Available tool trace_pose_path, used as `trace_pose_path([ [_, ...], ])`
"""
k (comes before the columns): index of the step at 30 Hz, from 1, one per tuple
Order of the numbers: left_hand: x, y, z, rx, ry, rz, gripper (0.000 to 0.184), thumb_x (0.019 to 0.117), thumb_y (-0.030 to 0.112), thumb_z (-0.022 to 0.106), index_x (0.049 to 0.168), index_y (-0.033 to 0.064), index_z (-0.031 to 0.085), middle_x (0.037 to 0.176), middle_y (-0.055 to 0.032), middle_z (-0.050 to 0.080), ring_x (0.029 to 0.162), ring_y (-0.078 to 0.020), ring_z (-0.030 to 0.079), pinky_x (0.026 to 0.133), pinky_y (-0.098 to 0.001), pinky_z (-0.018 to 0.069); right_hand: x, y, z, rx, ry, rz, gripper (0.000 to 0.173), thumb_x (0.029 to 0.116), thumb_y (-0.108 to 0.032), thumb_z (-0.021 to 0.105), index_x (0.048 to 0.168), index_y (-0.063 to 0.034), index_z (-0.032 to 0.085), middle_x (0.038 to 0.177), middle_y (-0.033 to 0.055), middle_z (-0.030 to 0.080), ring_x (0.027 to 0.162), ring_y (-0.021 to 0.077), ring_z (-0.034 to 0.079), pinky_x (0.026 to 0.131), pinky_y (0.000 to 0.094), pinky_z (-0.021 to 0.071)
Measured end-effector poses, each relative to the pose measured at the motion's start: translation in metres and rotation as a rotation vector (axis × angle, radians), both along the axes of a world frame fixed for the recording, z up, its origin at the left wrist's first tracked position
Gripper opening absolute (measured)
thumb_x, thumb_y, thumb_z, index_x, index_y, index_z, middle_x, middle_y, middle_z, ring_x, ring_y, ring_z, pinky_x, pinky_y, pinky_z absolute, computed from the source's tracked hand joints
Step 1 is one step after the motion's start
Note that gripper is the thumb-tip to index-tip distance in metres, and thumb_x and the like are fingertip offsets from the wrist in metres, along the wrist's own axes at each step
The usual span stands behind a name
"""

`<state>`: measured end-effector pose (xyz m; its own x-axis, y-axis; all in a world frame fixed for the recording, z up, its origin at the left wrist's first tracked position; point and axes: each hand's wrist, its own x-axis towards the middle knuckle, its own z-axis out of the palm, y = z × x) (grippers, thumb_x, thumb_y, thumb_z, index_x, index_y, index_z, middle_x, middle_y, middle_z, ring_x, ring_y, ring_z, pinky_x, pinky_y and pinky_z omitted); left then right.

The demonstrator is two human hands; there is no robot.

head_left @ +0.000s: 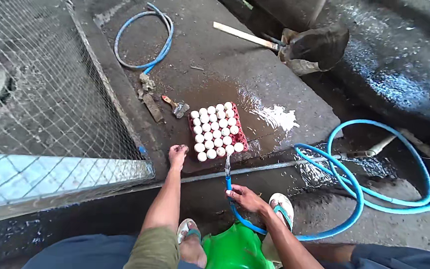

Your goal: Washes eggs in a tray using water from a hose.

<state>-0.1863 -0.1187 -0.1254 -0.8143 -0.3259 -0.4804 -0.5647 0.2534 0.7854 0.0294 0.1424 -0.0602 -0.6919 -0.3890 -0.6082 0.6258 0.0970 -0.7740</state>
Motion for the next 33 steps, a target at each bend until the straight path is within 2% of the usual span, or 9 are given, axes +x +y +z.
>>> trace_pose_path([
  [5, -0.024, -0.010, -0.027, -0.300, -0.251, -0.219, 0.052, 0.0922, 0.028, 0.075, 0.133, 0.0000, 0.058, 0.129, -0.0257, 0.062, 0.118, -0.0380, 0.062, 0.099, -0.0539, 0.0513, 0.000, -0.008, 0.007, 0.014, -0.014, 0.022, 0.036, 0.1084, -0.029, 0.051, 0.134, -0.0050, 0.060, 0.117, 0.0081, 0.069, 0.101, 0.0110, 0.065, 0.093, 0.0317, 0.0519],
  [8, -0.036, 0.002, -0.030, -0.388, -0.263, -0.300, 0.051, 0.0920, 0.032, 0.076, 0.128, -0.0011, 0.062, 0.129, -0.0263, 0.063, 0.126, -0.0403, 0.057, 0.107, -0.0572, 0.0437, 0.001, -0.008, 0.009, 0.031, -0.015, 0.019, 0.036, 0.1084, -0.028, 0.051, 0.134, -0.0046, 0.061, 0.118, 0.0088, 0.068, 0.102, 0.0114, 0.065, 0.094, 0.0324, 0.0515],
  [14, -0.051, 0.010, -0.038, -0.366, -0.181, -0.204, 0.060, 0.0900, 0.034, 0.078, 0.134, -0.0010, 0.059, 0.128, -0.0271, 0.063, 0.127, -0.0414, 0.057, 0.109, -0.0571, 0.0429, 0.000, -0.008, 0.007, 0.031, -0.012, 0.012, 0.034, 0.1086, -0.028, 0.050, 0.131, -0.0055, 0.062, 0.115, 0.0068, 0.068, 0.097, 0.0094, 0.064, 0.090, 0.0305, 0.0518],
  [18, -0.046, 0.008, -0.027, -0.376, -0.047, -0.214, 0.048, 0.1000, 0.032, 0.064, 0.135, -0.0005, 0.058, 0.125, -0.0235, 0.066, 0.123, -0.0384, 0.060, 0.107, -0.0556, 0.0443, -0.003, -0.008, 0.002, 0.031, 0.002, 0.017, 0.034, 0.1089, -0.029, 0.050, 0.131, -0.0064, 0.062, 0.113, 0.0062, 0.068, 0.096, 0.0091, 0.064, 0.090, 0.0305, 0.0515],
  [20, -0.036, 0.014, -0.012, -0.486, 0.053, -0.269, 0.037, 0.1017, 0.028, 0.061, 0.125, -0.0010, 0.063, 0.119, -0.0233, 0.068, 0.117, -0.0393, 0.062, 0.105, -0.0566, 0.0451, -0.003, -0.007, 0.001, 0.034, 0.009, 0.010, 0.035, 0.1088, -0.030, 0.050, 0.132, -0.0065, 0.061, 0.113, 0.0065, 0.069, 0.096, 0.0094, 0.064, 0.090, 0.0312, 0.0516],
  [24, -0.012, 0.056, 0.023, -0.527, 0.120, -0.579, 0.035, 0.1031, 0.030, 0.059, 0.111, -0.0024, 0.070, 0.110, -0.0255, 0.070, 0.108, -0.0422, 0.067, 0.097, -0.0616, 0.0495, -0.004, -0.004, -0.003, 0.027, 0.013, -0.025, 0.035, 0.1092, -0.030, 0.049, 0.131, -0.0063, 0.062, 0.111, 0.0054, 0.069, 0.093, 0.0078, 0.063, 0.087, 0.0292, 0.0515],
  [27, 0.007, 0.096, 0.028, -0.543, 0.117, -0.856, 0.039, 0.1036, 0.011, 0.049, 0.140, 0.0000, 0.057, 0.134, -0.0268, 0.060, 0.124, -0.0440, 0.059, 0.106, -0.0604, 0.0458, -0.005, -0.003, -0.004, 0.027, 0.007, -0.030, 0.035, 0.1093, -0.031, 0.049, 0.131, -0.0067, 0.062, 0.110, 0.0050, 0.068, 0.092, 0.0078, 0.063, 0.086, 0.0294, 0.0512],
  [29, 0.021, 0.121, 0.025, -0.534, 0.151, -1.046, 0.048, 0.0998, 0.006, 0.053, 0.147, -0.0001, 0.050, 0.142, -0.0264, 0.054, 0.132, -0.0430, 0.053, 0.110, -0.0579, 0.0436, -0.006, -0.003, -0.005, 0.027, 0.011, -0.032, 0.035, 0.1095, -0.031, 0.048, 0.130, -0.0064, 0.062, 0.109, 0.0051, 0.068, 0.091, 0.0080, 0.062, 0.085, 0.0293, 0.0509],
  [33, 0.040, 0.153, -0.002, -0.667, 0.198, -1.316, 0.045, 0.1014, 0.029, 0.060, 0.138, 0.0016, 0.060, 0.137, -0.0226, 0.058, 0.131, -0.0400, 0.053, 0.109, -0.0561, 0.0402, -0.004, -0.002, -0.006, 0.020, 0.024, -0.042, 0.035, 0.1095, -0.031, 0.048, 0.130, -0.0054, 0.062, 0.109, 0.0061, 0.068, 0.091, 0.0086, 0.062, 0.086, 0.0301, 0.0509],
])
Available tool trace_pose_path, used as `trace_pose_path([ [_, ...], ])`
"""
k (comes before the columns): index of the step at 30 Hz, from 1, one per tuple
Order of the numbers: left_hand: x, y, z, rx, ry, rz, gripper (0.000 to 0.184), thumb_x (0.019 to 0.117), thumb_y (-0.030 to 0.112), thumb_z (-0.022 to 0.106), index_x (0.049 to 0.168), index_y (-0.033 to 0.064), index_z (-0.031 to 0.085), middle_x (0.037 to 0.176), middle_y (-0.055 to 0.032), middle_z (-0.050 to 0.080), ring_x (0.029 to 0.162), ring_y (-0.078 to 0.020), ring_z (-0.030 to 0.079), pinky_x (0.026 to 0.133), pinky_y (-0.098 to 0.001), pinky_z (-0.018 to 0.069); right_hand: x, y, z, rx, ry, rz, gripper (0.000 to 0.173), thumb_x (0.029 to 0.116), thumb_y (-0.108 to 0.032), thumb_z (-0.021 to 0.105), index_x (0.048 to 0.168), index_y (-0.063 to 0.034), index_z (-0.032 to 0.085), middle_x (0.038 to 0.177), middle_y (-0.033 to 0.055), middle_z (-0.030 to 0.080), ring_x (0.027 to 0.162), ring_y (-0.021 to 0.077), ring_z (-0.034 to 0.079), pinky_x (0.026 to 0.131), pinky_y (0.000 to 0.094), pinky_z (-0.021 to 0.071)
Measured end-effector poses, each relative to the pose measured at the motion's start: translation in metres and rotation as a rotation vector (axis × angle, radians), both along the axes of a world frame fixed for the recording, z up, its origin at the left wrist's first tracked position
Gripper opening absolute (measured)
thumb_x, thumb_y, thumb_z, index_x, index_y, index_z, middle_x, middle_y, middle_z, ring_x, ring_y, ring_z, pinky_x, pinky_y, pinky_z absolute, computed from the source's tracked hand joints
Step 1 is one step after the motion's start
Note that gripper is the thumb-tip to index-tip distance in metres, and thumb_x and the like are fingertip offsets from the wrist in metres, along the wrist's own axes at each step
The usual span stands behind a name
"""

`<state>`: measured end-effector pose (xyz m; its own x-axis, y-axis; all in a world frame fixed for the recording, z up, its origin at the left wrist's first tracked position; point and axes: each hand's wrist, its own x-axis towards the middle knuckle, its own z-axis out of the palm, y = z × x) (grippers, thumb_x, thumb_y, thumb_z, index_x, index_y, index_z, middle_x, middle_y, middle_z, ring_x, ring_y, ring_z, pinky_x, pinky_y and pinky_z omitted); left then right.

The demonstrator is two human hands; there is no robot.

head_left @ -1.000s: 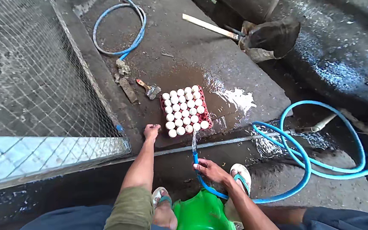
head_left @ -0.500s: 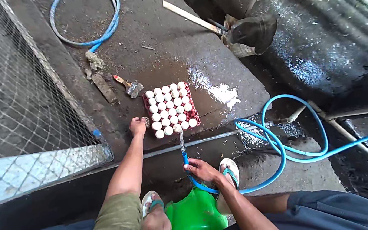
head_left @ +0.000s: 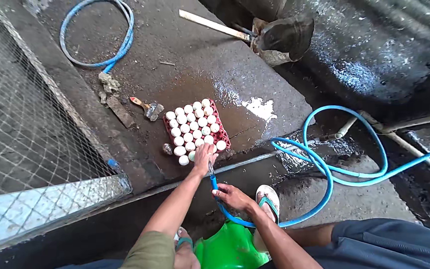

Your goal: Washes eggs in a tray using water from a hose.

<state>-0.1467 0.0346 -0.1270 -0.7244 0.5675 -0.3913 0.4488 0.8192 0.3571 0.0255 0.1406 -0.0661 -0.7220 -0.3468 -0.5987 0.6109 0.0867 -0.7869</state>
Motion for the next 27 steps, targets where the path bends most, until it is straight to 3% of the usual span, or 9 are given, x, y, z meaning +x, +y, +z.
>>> trace_pose_path([
  [2, 0.002, 0.011, -0.009, -0.098, 0.015, -0.011, 0.049, 0.1007, 0.029, 0.062, 0.141, 0.0007, 0.056, 0.143, -0.0231, 0.054, 0.136, -0.0397, 0.049, 0.112, -0.0560, 0.0368, 0.001, 0.002, 0.002, 0.001, -0.002, -0.005, 0.035, 0.1096, -0.031, 0.048, 0.130, -0.0058, 0.061, 0.109, 0.0059, 0.068, 0.091, 0.0085, 0.062, 0.085, 0.0298, 0.0510],
  [8, -0.002, 0.021, -0.030, -0.155, 0.076, 0.014, 0.042, 0.1006, 0.015, 0.059, 0.141, 0.0034, 0.056, 0.136, -0.0251, 0.057, 0.130, -0.0411, 0.052, 0.109, -0.0539, 0.0407, 0.004, 0.006, 0.004, -0.006, -0.016, -0.017, 0.036, 0.1096, -0.032, 0.048, 0.132, -0.0061, 0.060, 0.112, 0.0069, 0.068, 0.093, 0.0095, 0.063, 0.087, 0.0308, 0.0509],
  [11, -0.003, 0.018, -0.032, -0.118, 0.071, 0.030, 0.041, 0.0992, 0.018, 0.061, 0.136, 0.0010, 0.059, 0.136, -0.0255, 0.056, 0.130, -0.0407, 0.052, 0.110, -0.0532, 0.0399, 0.004, 0.006, 0.002, -0.014, -0.001, -0.022, 0.035, 0.1096, -0.031, 0.048, 0.130, -0.0058, 0.061, 0.109, 0.0059, 0.067, 0.090, 0.0087, 0.062, 0.085, 0.0299, 0.0508],
  [14, -0.001, 0.019, -0.018, -0.102, 0.008, 0.070, 0.059, 0.0918, 0.031, 0.068, 0.143, 0.0048, 0.055, 0.143, -0.0245, 0.051, 0.135, -0.0408, 0.047, 0.111, -0.0564, 0.0358, 0.004, 0.006, 0.001, -0.014, -0.007, -0.019, 0.036, 0.1095, -0.032, 0.048, 0.131, -0.0060, 0.061, 0.110, 0.0065, 0.068, 0.092, 0.0098, 0.062, 0.087, 0.0313, 0.0509],
  [16, 0.002, 0.021, -0.015, -0.055, 0.007, 0.067, 0.063, 0.0935, 0.037, 0.064, 0.146, 0.0053, 0.052, 0.146, -0.0232, 0.050, 0.137, -0.0407, 0.045, 0.112, -0.0572, 0.0345, 0.003, 0.006, 0.003, -0.006, -0.014, -0.021, 0.038, 0.1092, -0.032, 0.049, 0.134, -0.0051, 0.060, 0.113, 0.0093, 0.068, 0.096, 0.0130, 0.064, 0.091, 0.0352, 0.0513],
  [19, 0.003, 0.026, -0.021, -0.020, 0.022, 0.016, 0.061, 0.0990, 0.041, 0.062, 0.147, 0.0058, 0.051, 0.146, -0.0202, 0.053, 0.137, -0.0385, 0.047, 0.112, -0.0587, 0.0351, 0.003, 0.006, 0.002, -0.012, -0.009, -0.034, 0.037, 0.1093, -0.031, 0.048, 0.132, -0.0043, 0.060, 0.110, 0.0091, 0.068, 0.094, 0.0121, 0.063, 0.089, 0.0340, 0.0515],
  [24, -0.005, 0.043, -0.019, -0.049, 0.021, -0.017, 0.053, 0.0998, 0.031, 0.063, 0.145, 0.0035, 0.053, 0.147, -0.0197, 0.052, 0.138, -0.0381, 0.047, 0.111, -0.0593, 0.0341, 0.004, 0.007, 0.002, -0.023, -0.011, -0.039, 0.037, 0.1094, -0.031, 0.048, 0.132, -0.0046, 0.060, 0.110, 0.0077, 0.068, 0.090, 0.0103, 0.063, 0.085, 0.0313, 0.0516],
  [27, -0.012, 0.045, -0.009, -0.063, 0.003, 0.012, 0.057, 0.0973, 0.036, 0.064, 0.143, 0.0041, 0.055, 0.146, -0.0177, 0.054, 0.138, -0.0350, 0.047, 0.114, -0.0576, 0.0322, 0.003, 0.008, 0.002, -0.023, -0.010, -0.038, 0.037, 0.1095, -0.031, 0.048, 0.132, -0.0045, 0.060, 0.111, 0.0077, 0.068, 0.091, 0.0101, 0.062, 0.086, 0.0310, 0.0513],
])
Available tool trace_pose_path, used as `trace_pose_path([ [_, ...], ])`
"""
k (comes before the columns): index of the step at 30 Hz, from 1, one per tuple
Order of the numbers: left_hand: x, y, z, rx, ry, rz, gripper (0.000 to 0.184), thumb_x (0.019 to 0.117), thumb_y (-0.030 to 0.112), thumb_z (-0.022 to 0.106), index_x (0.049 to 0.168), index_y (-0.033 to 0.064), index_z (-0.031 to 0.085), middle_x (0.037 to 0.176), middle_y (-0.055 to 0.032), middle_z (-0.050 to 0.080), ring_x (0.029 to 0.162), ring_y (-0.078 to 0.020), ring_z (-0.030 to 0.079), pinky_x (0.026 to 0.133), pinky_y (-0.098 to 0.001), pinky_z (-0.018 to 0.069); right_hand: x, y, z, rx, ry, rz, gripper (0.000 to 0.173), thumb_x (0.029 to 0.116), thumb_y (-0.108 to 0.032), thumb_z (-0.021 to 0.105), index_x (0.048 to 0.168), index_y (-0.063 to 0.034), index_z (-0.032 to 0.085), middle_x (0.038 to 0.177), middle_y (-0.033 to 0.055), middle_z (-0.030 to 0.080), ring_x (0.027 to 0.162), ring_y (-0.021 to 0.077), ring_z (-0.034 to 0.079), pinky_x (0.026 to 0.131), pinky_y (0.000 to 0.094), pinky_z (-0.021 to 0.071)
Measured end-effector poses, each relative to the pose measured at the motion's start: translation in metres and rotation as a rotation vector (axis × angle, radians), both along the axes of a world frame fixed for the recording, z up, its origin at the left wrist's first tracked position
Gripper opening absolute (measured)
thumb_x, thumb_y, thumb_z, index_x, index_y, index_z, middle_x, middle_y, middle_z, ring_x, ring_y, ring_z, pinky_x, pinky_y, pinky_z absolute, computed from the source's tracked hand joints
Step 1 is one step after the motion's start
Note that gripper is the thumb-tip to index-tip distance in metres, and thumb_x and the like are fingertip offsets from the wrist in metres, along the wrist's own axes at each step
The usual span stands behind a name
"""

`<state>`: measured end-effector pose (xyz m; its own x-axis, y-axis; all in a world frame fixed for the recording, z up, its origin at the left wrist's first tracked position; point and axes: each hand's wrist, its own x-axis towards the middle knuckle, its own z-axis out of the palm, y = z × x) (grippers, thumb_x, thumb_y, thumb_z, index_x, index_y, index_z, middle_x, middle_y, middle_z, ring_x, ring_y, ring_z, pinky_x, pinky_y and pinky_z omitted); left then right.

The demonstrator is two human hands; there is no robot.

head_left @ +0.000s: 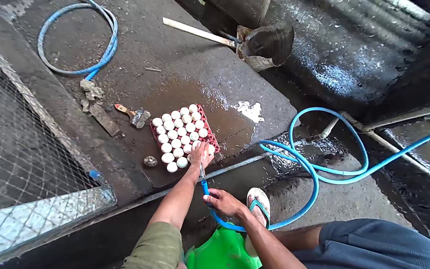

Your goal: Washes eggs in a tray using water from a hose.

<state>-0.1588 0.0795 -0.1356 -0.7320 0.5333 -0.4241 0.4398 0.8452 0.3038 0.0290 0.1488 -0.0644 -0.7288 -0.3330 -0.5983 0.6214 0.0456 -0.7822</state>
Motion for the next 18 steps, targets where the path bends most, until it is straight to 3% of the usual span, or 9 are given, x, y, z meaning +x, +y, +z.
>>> trace_pose_path([
  [8, -0.029, 0.001, 0.000, 0.001, 0.067, 0.091, 0.051, 0.0971, 0.038, 0.067, 0.133, 0.0016, 0.062, 0.136, -0.0205, 0.060, 0.132, -0.0373, 0.051, 0.109, -0.0577, 0.0371, -0.001, 0.005, 0.002, -0.005, -0.008, -0.019, 0.037, 0.1096, -0.031, 0.048, 0.131, -0.0047, 0.061, 0.110, 0.0072, 0.068, 0.091, 0.0094, 0.062, 0.086, 0.0305, 0.0515],
  [12, -0.022, -0.001, -0.004, 0.071, 0.052, 0.196, 0.065, 0.0941, 0.041, 0.072, 0.145, 0.0048, 0.054, 0.142, -0.0218, 0.055, 0.136, -0.0405, 0.047, 0.112, -0.0611, 0.0353, -0.002, 0.004, 0.002, -0.005, -0.012, -0.025, 0.036, 0.1095, -0.030, 0.048, 0.131, -0.0048, 0.061, 0.110, 0.0076, 0.068, 0.092, 0.0100, 0.063, 0.087, 0.0310, 0.0515],
  [13, -0.017, -0.008, -0.003, 0.091, 0.065, 0.215, 0.066, 0.0922, 0.041, 0.074, 0.143, 0.0035, 0.055, 0.141, -0.0233, 0.055, 0.135, -0.0419, 0.047, 0.110, -0.0613, 0.0363, -0.003, 0.003, 0.002, -0.006, -0.016, -0.022, 0.036, 0.1095, -0.031, 0.048, 0.131, -0.0049, 0.061, 0.111, 0.0080, 0.068, 0.093, 0.0108, 0.063, 0.088, 0.0321, 0.0514],
  [15, -0.006, -0.023, -0.001, 0.032, 0.050, 0.178, 0.065, 0.0908, 0.044, 0.074, 0.137, 0.0004, 0.057, 0.139, -0.0248, 0.055, 0.134, -0.0424, 0.048, 0.109, -0.0605, 0.0370, -0.003, 0.003, 0.001, 0.000, -0.018, -0.018, 0.037, 0.1094, -0.032, 0.048, 0.132, -0.0059, 0.061, 0.112, 0.0079, 0.068, 0.095, 0.0115, 0.063, 0.090, 0.0330, 0.0513],
  [18, 0.006, -0.035, -0.003, -0.096, 0.024, 0.064, 0.060, 0.0949, 0.042, 0.069, 0.139, 0.0032, 0.058, 0.142, -0.0212, 0.056, 0.135, -0.0391, 0.049, 0.109, -0.0589, 0.0367, -0.004, 0.002, -0.001, 0.017, -0.013, -0.007, 0.037, 0.1094, -0.033, 0.048, 0.132, -0.0062, 0.061, 0.111, 0.0077, 0.069, 0.094, 0.0120, 0.063, 0.089, 0.0343, 0.0511],
])
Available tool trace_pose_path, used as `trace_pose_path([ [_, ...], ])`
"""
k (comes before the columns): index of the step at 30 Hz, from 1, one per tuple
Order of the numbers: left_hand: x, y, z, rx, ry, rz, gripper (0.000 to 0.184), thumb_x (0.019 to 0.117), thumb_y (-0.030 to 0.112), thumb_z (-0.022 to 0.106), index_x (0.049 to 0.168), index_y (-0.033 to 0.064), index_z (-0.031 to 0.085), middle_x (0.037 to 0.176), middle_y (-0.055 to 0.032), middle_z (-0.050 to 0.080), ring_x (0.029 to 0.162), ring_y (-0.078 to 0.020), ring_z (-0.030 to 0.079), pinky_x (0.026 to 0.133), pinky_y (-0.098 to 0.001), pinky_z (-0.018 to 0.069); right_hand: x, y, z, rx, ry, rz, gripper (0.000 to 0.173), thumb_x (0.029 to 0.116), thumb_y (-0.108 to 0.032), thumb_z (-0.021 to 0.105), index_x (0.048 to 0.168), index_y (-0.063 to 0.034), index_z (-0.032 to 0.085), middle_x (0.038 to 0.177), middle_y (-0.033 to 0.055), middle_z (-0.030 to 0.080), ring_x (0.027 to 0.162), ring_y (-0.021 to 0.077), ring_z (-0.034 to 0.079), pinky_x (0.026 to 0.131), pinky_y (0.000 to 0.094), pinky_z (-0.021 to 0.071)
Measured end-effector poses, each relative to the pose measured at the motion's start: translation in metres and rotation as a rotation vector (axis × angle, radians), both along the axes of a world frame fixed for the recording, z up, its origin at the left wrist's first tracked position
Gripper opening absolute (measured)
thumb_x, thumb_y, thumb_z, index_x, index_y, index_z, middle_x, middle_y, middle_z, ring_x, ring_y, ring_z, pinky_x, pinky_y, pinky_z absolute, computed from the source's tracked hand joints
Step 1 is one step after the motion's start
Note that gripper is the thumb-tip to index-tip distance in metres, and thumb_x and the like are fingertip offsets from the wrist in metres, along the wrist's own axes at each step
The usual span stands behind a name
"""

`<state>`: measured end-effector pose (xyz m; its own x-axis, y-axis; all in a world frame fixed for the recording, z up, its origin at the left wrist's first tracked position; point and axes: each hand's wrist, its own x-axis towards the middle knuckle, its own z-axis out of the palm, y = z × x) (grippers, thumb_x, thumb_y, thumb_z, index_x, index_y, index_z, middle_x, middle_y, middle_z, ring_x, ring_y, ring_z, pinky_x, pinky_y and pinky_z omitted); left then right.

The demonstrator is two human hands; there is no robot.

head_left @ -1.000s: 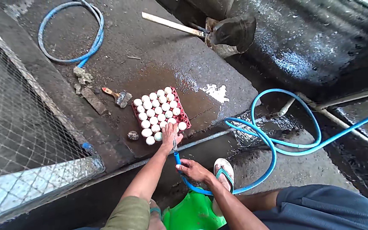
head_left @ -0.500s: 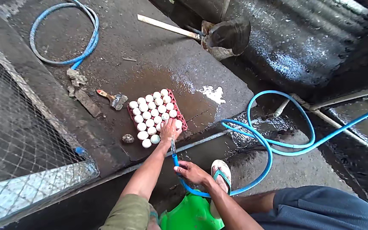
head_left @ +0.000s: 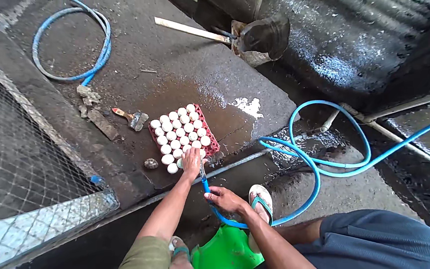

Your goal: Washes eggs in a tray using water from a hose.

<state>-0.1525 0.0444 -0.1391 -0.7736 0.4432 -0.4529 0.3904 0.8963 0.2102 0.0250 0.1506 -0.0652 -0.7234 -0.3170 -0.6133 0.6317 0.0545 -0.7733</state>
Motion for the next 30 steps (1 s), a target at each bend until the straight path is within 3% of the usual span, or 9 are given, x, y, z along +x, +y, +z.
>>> trace_pose_path([
  [7, 0.003, -0.006, -0.015, 0.048, 0.123, -0.036, 0.052, 0.0940, 0.037, 0.066, 0.134, 0.0034, 0.062, 0.133, -0.0198, 0.062, 0.128, -0.0369, 0.055, 0.109, -0.0584, 0.0351, -0.001, -0.005, -0.002, 0.008, 0.014, 0.011, 0.038, 0.1096, -0.033, 0.048, 0.133, -0.0062, 0.061, 0.110, 0.0082, 0.069, 0.092, 0.0123, 0.063, 0.086, 0.0341, 0.0514],
  [12, 0.015, -0.020, 0.023, 0.546, -0.053, 0.319, 0.062, 0.0830, 0.024, 0.081, 0.130, -0.0083, 0.057, 0.133, -0.0271, 0.058, 0.126, -0.0361, 0.056, 0.112, -0.0482, 0.0419, -0.005, -0.006, -0.004, 0.001, 0.024, 0.019, 0.037, 0.1096, -0.031, 0.048, 0.132, -0.0044, 0.061, 0.109, 0.0087, 0.069, 0.090, 0.0116, 0.063, 0.085, 0.0329, 0.0516],
  [14, 0.024, -0.024, 0.042, 0.821, -0.296, 0.675, 0.051, 0.0920, 0.009, 0.070, 0.134, -0.0088, 0.048, 0.121, -0.0238, 0.062, 0.103, -0.0272, 0.068, 0.089, -0.0405, 0.0588, -0.009, -0.007, -0.007, -0.008, 0.022, 0.049, 0.039, 0.1098, -0.032, 0.048, 0.134, -0.0044, 0.059, 0.112, 0.0094, 0.069, 0.092, 0.0121, 0.064, 0.086, 0.0330, 0.0518],
  [16, 0.038, -0.024, 0.065, 1.049, -0.579, 0.913, 0.035, 0.1068, 0.014, 0.045, 0.138, -0.0017, 0.042, 0.102, -0.0144, 0.061, 0.077, -0.0203, 0.064, 0.070, -0.0362, 0.0575, -0.014, -0.007, -0.006, -0.004, 0.013, 0.079, 0.039, 0.1097, -0.032, 0.048, 0.135, -0.0051, 0.059, 0.113, 0.0089, 0.069, 0.090, 0.0111, 0.064, 0.081, 0.0315, 0.0519],
  [21, 0.074, -0.034, 0.100, 1.181, -0.801, 1.013, 0.037, 0.1123, 0.028, 0.026, 0.127, 0.0019, 0.048, 0.086, -0.0076, 0.063, 0.062, -0.0138, 0.059, 0.059, -0.0284, 0.0526, -0.026, -0.005, 0.005, 0.096, -0.051, 0.231, 0.036, 0.1026, -0.025, 0.063, 0.136, -0.0105, 0.060, 0.110, 0.0077, 0.068, 0.076, 0.0104, 0.059, 0.064, 0.0298, 0.0485],
  [23, 0.086, -0.035, 0.107, 1.177, -0.722, 0.967, 0.036, 0.1118, 0.024, 0.026, 0.131, -0.0003, 0.045, 0.087, -0.0078, 0.059, 0.059, -0.0139, 0.057, 0.057, -0.0287, 0.0531, -0.027, 0.009, 0.010, 0.186, -0.102, 0.069, 0.036, 0.1021, -0.016, 0.059, 0.137, -0.0054, 0.059, 0.113, 0.0147, 0.068, 0.081, 0.0172, 0.062, 0.071, 0.0363, 0.0520],
  [26, 0.105, -0.029, 0.115, 1.209, -0.573, 0.877, 0.041, 0.1084, 0.022, 0.031, 0.142, 0.0010, 0.041, 0.090, -0.0083, 0.056, 0.051, -0.0108, 0.048, 0.045, -0.0263, 0.0452, -0.035, 0.013, 0.037, 0.117, 0.001, -0.614, 0.033, 0.1081, -0.011, 0.042, 0.135, 0.0044, 0.052, 0.112, 0.0162, 0.063, 0.083, 0.0166, 0.065, 0.074, 0.0332, 0.0574],
  [28, 0.115, -0.018, 0.128, 1.188, -0.474, 0.825, 0.045, 0.1081, 0.024, 0.032, 0.142, -0.0002, 0.047, 0.113, -0.0133, 0.060, 0.075, -0.0114, 0.057, 0.064, -0.0283, 0.0506, -0.042, -0.005, 0.065, 0.114, 0.186, -0.734, 0.037, 0.1085, -0.013, 0.035, 0.133, 0.0052, 0.054, 0.122, 0.0164, 0.062, 0.099, 0.0169, 0.064, 0.086, 0.0340, 0.0551],
  [30, 0.126, -0.007, 0.151, 1.273, -0.568, 0.835, 0.052, 0.1128, 0.025, 0.023, 0.152, -0.0064, 0.035, 0.156, -0.0255, 0.038, 0.141, -0.0272, 0.043, 0.118, -0.0420, 0.0349, -0.038, -0.028, 0.079, 0.313, 0.377, -0.652, 0.039, 0.1059, -0.015, 0.038, 0.129, 0.0049, 0.063, 0.133, 0.0190, 0.064, 0.124, 0.0221, 0.060, 0.106, 0.0397, 0.0471],
])
